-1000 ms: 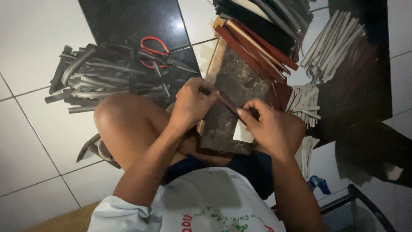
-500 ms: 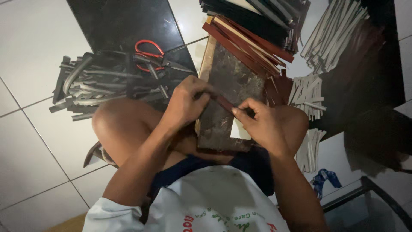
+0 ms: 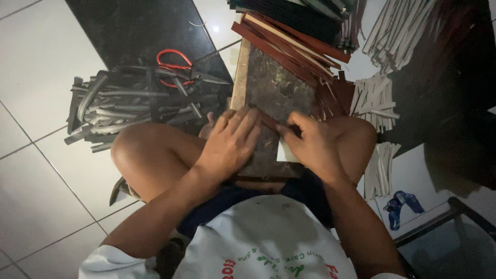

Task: The person sits cross-legged on the floor and repeatedly peels thin layers off reddish-brown leather strips using their fingernails. They place the peeled strips onto a growing pile and continue the process with new strips from a stack.

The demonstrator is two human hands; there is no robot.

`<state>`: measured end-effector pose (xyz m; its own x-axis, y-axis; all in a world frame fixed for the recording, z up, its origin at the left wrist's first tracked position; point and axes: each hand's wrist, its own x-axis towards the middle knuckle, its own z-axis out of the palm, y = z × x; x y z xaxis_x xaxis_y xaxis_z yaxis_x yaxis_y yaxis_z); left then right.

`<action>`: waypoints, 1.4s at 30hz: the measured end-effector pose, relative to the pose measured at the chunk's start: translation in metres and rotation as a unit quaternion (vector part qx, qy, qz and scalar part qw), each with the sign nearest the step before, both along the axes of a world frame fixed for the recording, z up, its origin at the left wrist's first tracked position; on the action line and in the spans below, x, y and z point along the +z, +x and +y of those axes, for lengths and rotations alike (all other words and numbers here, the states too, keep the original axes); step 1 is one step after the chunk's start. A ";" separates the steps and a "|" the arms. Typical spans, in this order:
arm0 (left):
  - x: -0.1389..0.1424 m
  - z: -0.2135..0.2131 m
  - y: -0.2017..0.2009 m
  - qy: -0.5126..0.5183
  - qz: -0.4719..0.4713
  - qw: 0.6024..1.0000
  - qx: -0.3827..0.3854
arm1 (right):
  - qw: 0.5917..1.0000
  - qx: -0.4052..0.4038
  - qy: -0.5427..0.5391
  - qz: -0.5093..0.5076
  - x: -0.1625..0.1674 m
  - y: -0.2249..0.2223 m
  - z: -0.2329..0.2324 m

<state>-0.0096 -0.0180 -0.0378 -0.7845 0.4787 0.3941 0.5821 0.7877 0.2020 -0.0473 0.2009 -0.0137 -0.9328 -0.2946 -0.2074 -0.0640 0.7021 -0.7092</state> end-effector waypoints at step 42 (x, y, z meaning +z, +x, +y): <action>0.004 0.022 -0.001 -0.041 -0.066 0.996 -0.033 | 0.994 -0.070 -0.049 -0.070 -0.001 0.017 0.032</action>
<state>-0.0103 0.0043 -0.0334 -0.7925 0.5573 0.2479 0.6060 0.7655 0.2164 -0.0305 0.2332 -0.0150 -0.9300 -0.1892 -0.3151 0.1341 0.6236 -0.7702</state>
